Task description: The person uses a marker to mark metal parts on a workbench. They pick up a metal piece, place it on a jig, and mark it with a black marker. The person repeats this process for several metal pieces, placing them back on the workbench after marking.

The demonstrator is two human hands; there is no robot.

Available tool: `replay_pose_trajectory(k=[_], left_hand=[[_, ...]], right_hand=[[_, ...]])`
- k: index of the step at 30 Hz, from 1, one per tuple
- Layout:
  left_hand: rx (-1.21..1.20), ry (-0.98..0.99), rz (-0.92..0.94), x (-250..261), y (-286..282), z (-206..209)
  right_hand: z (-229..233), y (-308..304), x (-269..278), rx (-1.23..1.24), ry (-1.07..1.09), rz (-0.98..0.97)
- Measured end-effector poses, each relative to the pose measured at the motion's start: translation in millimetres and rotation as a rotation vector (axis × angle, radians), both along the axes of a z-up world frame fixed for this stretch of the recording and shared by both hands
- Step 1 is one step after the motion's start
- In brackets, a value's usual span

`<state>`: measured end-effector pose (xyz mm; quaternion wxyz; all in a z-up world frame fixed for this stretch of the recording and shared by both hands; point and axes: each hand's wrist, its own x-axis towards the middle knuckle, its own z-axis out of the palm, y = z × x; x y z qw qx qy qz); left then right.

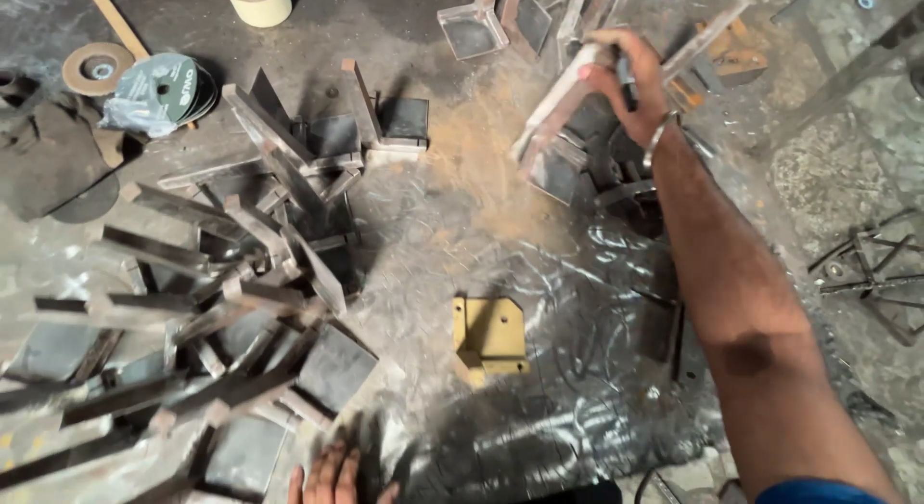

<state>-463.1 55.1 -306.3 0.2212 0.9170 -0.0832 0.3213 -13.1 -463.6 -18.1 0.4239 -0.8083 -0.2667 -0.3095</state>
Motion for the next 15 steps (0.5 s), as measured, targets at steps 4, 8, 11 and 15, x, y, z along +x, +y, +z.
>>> replay_pose_trajectory(k=[4, 8, 11, 15], left_hand=[[0.0, 0.061, 0.003, 8.6, -32.9, 122.4], [-0.038, 0.069, -0.001, 8.8, -38.8, 145.6], [-0.025, 0.102, -0.01, 5.3, -40.1, 155.8], [-0.034, 0.15, -0.054, 0.3, -34.9, 159.0]], right_hand=[[-0.4, 63.8, -29.5, -0.053, 0.093, -0.005], [-54.7, 81.7, -3.3, 0.118, 0.013, -0.244], [-52.4, 83.2, -5.2, 0.233, 0.01, -0.378], [-153.2, -32.4, 32.8, 0.076, -0.286, -0.317]])
